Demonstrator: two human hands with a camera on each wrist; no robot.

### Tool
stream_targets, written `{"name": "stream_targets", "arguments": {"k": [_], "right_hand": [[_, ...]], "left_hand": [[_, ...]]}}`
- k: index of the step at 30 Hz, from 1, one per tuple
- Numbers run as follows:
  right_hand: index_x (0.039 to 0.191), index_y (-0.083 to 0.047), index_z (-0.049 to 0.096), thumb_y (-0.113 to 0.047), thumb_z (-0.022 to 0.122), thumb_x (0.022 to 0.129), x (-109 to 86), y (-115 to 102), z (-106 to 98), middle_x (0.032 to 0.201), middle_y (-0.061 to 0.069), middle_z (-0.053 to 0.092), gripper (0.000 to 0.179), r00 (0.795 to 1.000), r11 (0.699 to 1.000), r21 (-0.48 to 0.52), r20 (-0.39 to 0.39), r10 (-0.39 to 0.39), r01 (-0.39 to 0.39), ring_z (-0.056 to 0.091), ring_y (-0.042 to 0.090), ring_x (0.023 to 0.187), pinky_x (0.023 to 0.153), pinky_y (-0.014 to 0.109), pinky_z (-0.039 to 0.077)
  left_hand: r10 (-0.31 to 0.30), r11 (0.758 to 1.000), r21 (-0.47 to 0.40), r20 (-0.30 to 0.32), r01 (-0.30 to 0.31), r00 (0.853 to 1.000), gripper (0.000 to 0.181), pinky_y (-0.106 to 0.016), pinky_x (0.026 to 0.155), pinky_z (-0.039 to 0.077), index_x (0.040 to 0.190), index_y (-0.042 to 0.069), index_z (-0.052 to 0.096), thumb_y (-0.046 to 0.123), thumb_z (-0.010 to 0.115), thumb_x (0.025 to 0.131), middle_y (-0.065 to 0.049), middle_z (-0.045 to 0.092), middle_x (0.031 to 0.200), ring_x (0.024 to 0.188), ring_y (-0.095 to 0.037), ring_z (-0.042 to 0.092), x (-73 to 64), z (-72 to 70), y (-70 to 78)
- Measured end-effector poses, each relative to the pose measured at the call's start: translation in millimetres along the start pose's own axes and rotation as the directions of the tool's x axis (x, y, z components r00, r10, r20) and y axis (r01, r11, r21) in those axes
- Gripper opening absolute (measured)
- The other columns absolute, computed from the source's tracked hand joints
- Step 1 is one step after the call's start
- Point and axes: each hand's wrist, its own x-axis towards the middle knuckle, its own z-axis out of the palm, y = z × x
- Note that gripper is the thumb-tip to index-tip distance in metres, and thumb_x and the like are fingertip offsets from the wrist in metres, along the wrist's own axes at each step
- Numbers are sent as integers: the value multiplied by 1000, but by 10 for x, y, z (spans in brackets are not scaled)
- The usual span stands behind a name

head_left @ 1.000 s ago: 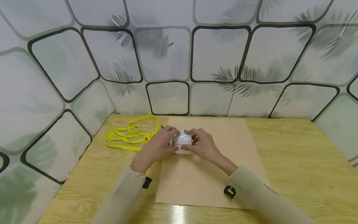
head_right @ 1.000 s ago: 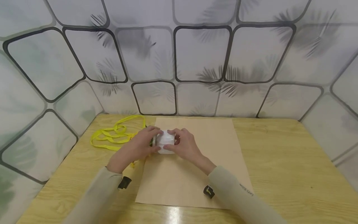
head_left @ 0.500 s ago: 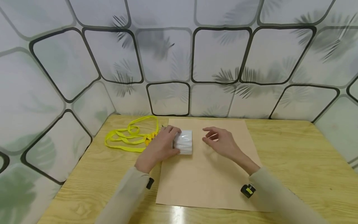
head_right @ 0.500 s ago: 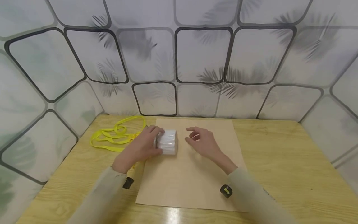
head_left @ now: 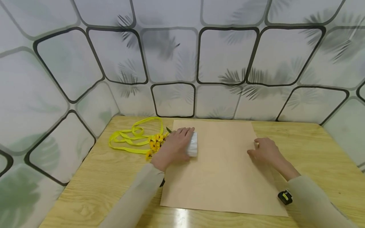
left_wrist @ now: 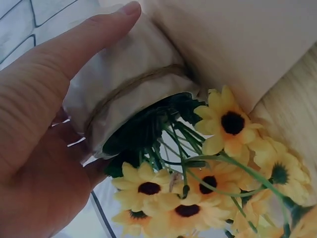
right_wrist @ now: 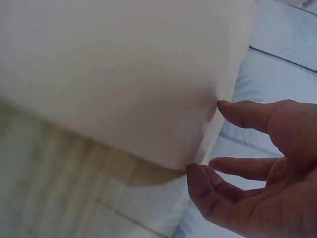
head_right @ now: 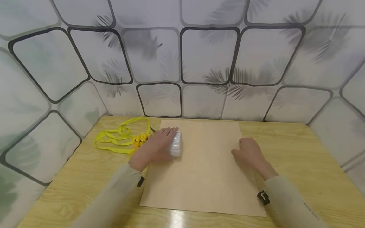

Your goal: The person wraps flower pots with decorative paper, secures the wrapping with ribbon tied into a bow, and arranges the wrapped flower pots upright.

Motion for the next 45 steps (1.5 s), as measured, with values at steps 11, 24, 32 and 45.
{"name": "stream_targets", "arguments": {"k": [11,24,32,45], "right_hand": [[67,1,54,-23,75,88,-27,109,127,64,11,52,38,993,997,17,-96,-69,71,55,27,66,59,38,45],[133,21,52,-33,70,92,-5,129,-11,124,42,61,70,999,999,36,-27,30,-29,58,58,112,90,63,52],[61,-8,52,-37,74,89,-84,225,-10,59,0,44,46,995,993,71,31,91,-93,37,13,57,51,28,33],[120,16,62,-22,73,89,-24,238,-19,114,35,67,50,991,976,177,3,132,-131,64,50,101,80,52,56]], "left_hand": [[42,973,230,-107,-16,993,87,-43,105,51,142,4,47,43,87,76,-10,60,139,125,-28,60,41,120,66],[39,996,83,-37,-36,999,92,-43,117,43,157,2,35,38,80,86,-13,48,155,142,-30,48,73,-64,72],[44,977,-210,-20,-47,999,58,-42,106,51,142,9,59,25,78,89,-10,57,146,127,-28,57,-94,-186,-56],[37,955,-290,-60,-53,998,59,-41,108,50,141,5,59,20,82,89,-12,60,144,123,-29,60,-147,-109,-63]]}}
